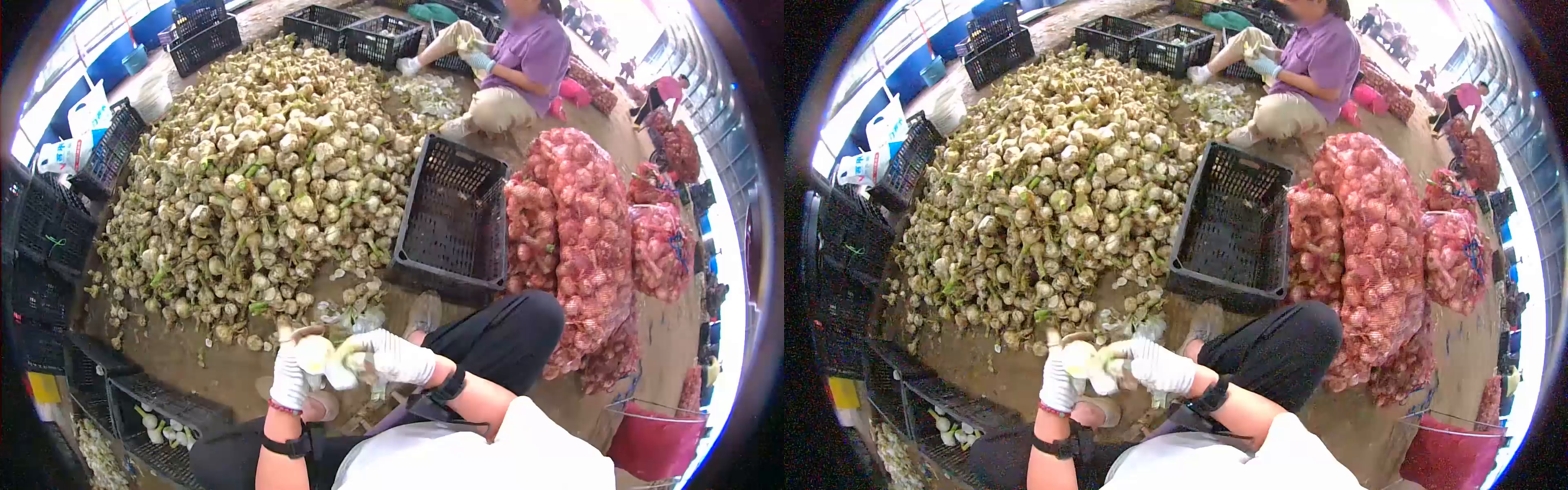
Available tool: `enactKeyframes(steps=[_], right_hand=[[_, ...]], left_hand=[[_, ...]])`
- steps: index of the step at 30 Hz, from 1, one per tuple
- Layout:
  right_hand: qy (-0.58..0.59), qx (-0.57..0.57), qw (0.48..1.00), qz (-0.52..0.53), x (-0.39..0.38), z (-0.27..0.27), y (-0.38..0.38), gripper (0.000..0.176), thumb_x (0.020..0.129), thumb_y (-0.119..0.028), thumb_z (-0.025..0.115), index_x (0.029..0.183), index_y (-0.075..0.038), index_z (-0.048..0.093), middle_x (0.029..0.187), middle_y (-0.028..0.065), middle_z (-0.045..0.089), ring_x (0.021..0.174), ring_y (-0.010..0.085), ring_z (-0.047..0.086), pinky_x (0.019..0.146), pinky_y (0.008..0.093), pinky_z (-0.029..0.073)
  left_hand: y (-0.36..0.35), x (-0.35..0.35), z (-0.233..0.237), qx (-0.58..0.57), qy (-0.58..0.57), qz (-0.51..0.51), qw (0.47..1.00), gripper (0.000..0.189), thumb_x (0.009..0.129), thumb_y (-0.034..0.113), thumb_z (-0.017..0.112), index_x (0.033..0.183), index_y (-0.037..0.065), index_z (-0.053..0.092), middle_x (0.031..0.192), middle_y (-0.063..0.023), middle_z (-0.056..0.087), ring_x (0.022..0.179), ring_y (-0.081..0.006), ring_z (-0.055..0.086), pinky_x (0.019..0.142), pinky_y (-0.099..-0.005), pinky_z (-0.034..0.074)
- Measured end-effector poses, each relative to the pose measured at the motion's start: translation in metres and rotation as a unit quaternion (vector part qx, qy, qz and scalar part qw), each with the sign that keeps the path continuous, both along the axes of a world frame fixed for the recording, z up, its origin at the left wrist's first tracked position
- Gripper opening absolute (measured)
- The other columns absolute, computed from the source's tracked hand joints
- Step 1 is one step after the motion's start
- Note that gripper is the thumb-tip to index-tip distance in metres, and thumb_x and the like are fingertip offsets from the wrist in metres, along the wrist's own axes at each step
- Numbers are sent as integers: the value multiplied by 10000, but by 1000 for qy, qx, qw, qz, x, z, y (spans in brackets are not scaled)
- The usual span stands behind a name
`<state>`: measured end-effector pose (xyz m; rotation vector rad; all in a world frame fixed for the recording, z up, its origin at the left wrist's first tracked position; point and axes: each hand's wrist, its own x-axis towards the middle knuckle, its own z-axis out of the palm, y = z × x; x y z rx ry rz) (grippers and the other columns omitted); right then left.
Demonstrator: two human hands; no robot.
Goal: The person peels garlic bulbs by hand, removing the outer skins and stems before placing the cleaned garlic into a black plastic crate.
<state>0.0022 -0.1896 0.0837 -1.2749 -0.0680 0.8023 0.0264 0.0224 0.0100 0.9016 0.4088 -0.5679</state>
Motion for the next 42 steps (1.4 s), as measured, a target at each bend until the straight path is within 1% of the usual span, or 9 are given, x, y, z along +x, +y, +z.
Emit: enactKeyframes(steps=[3,6,10,19,24,30,35,39,42], right_hand=[[19,27,999,11,-10,-14,-1,238,959,-222,573,1093,-48,666,828,-62,603,717,30,498,621,209,415],[108,60,981,-152,-7,-32,-9,191,965,-202,570,1023,-48,667,855,-45,649,705,27,533,602,201,442],[43,34,984,-171,-8,-65,-9,197,955,-197,559,1056,-53,648,864,-42,634,716,39,519,629,214,442],[-29,1,985,-172,2,-97,-32,193,913,-129,526,1028,7,600,829,45,607,775,139,541,698,298,473],[-100,-200,966,-131,7,-103,-42,236,844,-88,506,1031,9,613,910,148,670,822,191,591,743,344,489],[-161,-334,916,155,-36,-175,2,332,872,-219,508,1108,-10,612,1077,256,640,1005,428,601,871,461,483],[-240,-394,879,124,-16,-154,-13,496,900,-218,630,1348,-51,500,1173,166,651,1076,296,624,937,352,467],[-56,-136,987,-65,25,-26,23,337,978,-219,559,1276,-64,586,932,50,667,774,95,571,702,262,493],[-191,-186,962,-58,32,-2,54,318,948,-237,622,1197,-40,623,887,67,678,764,111,587,694,263,495]], left_hand=[[6,10,-26,51,5,-101,994,512,1011,473,424,1101,4,607,906,-73,655,803,-157,622,704,-295,534],[-9,16,-15,390,-173,46,903,131,963,152,580,1012,36,616,919,-49,641,801,-115,548,712,-281,487],[-36,4,34,158,-199,-38,966,313,865,45,680,1163,49,586,983,-31,632,888,-131,583,813,-268,494],[-6,16,30,357,-268,-82,891,95,896,93,674,948,49,608,878,-11,625,798,-97,560,721,-256,482],[0,10,64,247,-311,-145,906,86,885,105,649,934,42,618,906,-48,630,862,-155,591,785,-293,475],[-5,9,62,73,-183,124,973,341,900,293,708,1132,78,581,999,-10,608,921,-119,597,745,-268,530],[14,14,28,-161,-70,180,968,482,867,303,733,1252,62,569,1200,-98,636,1068,-233,632,857,-373,570],[21,8,18,-236,11,185,954,480,911,320,679,1265,20,554,1191,-94,637,1051,-196,625,852,-324,551],[26,0,23,-190,41,201,960,471,944,371,622,1263,31,558,1146,-97,647,964,-197,623,808,-310,540]])
